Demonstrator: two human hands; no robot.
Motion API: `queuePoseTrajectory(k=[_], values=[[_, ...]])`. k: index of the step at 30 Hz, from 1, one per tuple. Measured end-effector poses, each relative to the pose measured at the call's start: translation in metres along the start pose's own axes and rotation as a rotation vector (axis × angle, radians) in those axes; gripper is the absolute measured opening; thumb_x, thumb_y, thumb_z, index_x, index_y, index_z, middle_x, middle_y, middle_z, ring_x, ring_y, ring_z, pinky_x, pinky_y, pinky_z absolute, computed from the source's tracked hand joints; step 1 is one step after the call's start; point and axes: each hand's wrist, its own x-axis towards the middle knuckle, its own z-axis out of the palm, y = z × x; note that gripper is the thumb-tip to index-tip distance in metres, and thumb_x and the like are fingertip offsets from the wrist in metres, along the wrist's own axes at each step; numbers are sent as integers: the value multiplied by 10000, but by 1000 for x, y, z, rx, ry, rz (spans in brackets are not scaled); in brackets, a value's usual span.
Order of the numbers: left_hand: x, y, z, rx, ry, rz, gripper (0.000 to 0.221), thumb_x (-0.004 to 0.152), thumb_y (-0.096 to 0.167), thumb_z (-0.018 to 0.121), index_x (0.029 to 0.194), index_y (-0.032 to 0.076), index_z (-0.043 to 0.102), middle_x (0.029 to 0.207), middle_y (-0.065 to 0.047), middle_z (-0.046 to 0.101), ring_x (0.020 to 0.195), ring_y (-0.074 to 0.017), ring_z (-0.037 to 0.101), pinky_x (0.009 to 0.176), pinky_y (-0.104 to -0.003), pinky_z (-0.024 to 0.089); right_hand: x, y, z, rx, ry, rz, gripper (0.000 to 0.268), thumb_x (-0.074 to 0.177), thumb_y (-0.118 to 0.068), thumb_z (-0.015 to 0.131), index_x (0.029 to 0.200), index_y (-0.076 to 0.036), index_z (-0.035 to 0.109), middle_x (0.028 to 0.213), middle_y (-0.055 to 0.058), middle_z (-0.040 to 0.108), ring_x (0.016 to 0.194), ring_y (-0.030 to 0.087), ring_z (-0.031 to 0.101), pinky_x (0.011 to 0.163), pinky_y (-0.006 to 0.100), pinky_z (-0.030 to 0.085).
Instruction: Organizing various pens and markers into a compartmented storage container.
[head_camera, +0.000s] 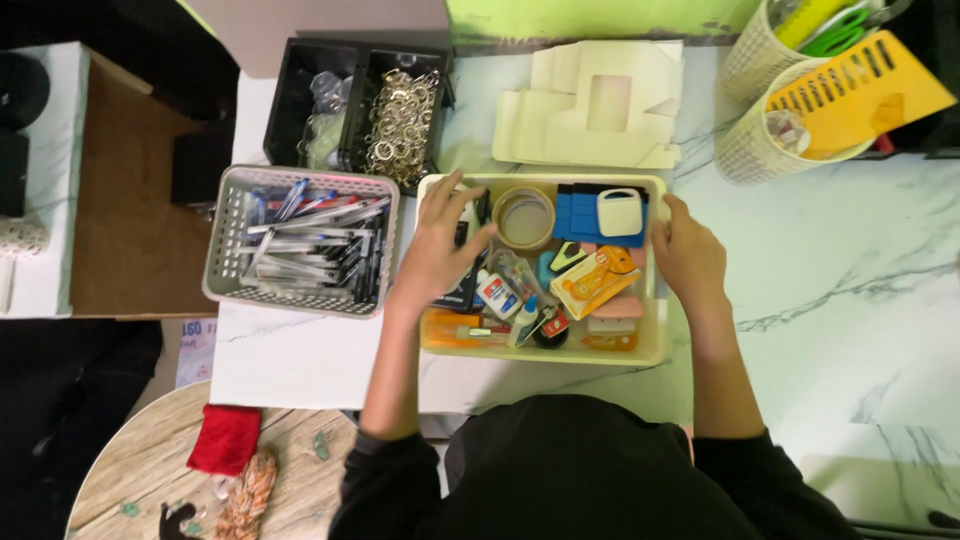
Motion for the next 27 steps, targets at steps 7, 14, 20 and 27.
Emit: queuePoseTrajectory(k=[7,14,20,27], values=[[151,-50,68,-6,-282,49,578,984,407,668,1394,21,540,1411,-240,602,1340,-375,557,1140,-440,428,102,26,22,284,181,-235,292,1043,-222,596,1298,-86,636,1152,139,708,966,318,712,834,448,562],[234,-126,171,408,-514,-238,988,871,592,701,1567,50,256,1563,-307,305,1404,-523,346,1052,-586,449,198,88,91,180,149,-130,567,971,-309,700,1419,-18,508,1344,308,552,1252,498,487,1081,532,381],[259,-169,200,451,-532,-463,1204,775,722,728,1605,41,182,1555,-353,243,1391,-537,322,1024,-603,443,238,131,142,243,38,73,799,925,-427,755,1477,31,401,1356,342,539,1252,490,502,1078,533,406],[256,-196,193,424,-565,-370,1289,651,755,794,1595,39,286,1489,-405,287,1249,-515,464,992,-489,487,217,78,82,1140,-266,553,687,826,-395,801,1320,43,608,1181,149,714,985,246,718,788,377,600]])
